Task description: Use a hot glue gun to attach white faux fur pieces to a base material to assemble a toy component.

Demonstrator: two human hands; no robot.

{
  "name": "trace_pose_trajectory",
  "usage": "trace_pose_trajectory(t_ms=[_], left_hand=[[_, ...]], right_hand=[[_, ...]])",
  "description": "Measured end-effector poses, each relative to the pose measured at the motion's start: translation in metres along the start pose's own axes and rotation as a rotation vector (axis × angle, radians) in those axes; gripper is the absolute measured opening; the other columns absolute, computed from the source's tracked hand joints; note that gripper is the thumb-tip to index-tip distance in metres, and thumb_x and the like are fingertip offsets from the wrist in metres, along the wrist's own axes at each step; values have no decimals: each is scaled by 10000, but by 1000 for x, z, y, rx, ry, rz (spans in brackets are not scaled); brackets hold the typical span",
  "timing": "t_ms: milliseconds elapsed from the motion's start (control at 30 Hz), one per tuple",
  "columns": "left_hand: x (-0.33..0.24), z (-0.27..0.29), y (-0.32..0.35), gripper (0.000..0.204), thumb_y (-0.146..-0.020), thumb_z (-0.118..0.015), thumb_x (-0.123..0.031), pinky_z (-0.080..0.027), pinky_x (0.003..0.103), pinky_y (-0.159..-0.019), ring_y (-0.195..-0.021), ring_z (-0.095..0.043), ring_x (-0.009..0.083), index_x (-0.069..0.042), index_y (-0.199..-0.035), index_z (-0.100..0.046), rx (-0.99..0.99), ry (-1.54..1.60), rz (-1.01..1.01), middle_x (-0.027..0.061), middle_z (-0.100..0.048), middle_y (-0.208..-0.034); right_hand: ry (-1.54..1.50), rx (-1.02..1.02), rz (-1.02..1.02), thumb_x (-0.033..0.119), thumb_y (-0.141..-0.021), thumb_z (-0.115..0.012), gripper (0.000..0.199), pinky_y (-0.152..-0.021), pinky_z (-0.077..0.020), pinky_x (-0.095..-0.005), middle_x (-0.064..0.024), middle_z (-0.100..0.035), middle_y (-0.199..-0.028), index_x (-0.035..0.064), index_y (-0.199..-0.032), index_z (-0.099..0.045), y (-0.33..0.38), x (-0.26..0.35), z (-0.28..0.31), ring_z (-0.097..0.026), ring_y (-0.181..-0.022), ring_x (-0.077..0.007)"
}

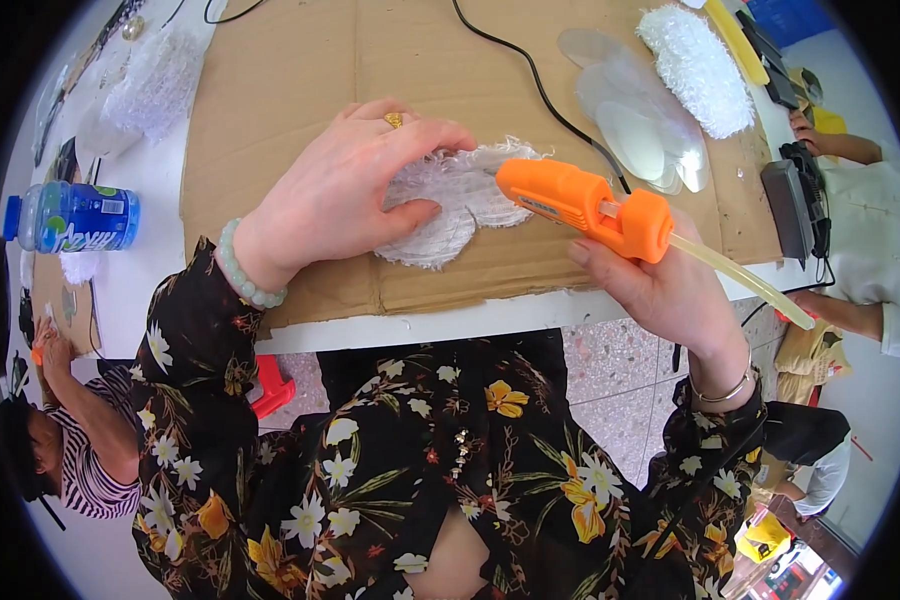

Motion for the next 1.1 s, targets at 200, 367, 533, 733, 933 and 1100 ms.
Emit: trace_pose_trajectory(t_ms=[200,367,533,733,933,1100], left_hand=[[0,-4,-3,471,-687,-643,-94,-419,424,-862,-923,-567,310,-142,-1145,-544,34,23,0,66,-655,-868],[-2,-3,-2,489,-694,-645,-94,-413,423,-873,-932,-565,315,-152,-1166,-531,44,16,-1,61,-657,-870],[-4,-2,-3,483,-696,-644,-90,-406,419,-884,-928,-566,313,-150,-1163,-532,30,11,-9,58,-655,-841],[-4,-2,-4,480,-692,-646,-84,-401,417,-894,-881,-582,305,-142,-1156,-535,8,8,-33,64,-645,-768],[-4,-2,-7,479,-692,-646,-81,-402,418,-897,-854,-587,301,-135,-1155,-535,26,3,-25,66,-641,-750],[-6,-3,-6,478,-697,-644,-81,-406,416,-887,-835,-592,297,-137,-1158,-533,-8,10,-47,70,-640,-745]], right_hand=[[59,125,-68,168,-866,-626,247,-619,-413,-249,4,-498,-741,10,-1040,-552,2,0,0,-445,-680,-93],[77,81,-51,170,-860,-633,202,-590,-403,-242,12,-491,-715,14,-952,-543,5,-6,5,-442,-651,-84],[20,-17,34,195,-864,-631,192,-515,-353,-214,49,-465,-662,35,-936,-554,11,-4,13,-407,-579,-43],[-51,-27,-3,217,-861,-636,197,-499,-337,-210,57,-457,-645,46,-919,-557,12,-4,14,-392,-560,-35],[50,57,-52,204,-857,-641,222,-581,-403,-248,9,-490,-691,17,-938,-552,8,-7,9,-445,-633,-89],[30,95,-195,191,-856,-639,243,-634,-430,-263,-10,-521,-744,5,-990,-557,11,-12,12,-474,-686,-109]])
Point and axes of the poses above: each hand's wrist, its own y-axis away from the middle knuckle, its own z-axis out of the back of the hand, x = y × z, the point moved 5 cm from there along -y, towards the middle knuckle
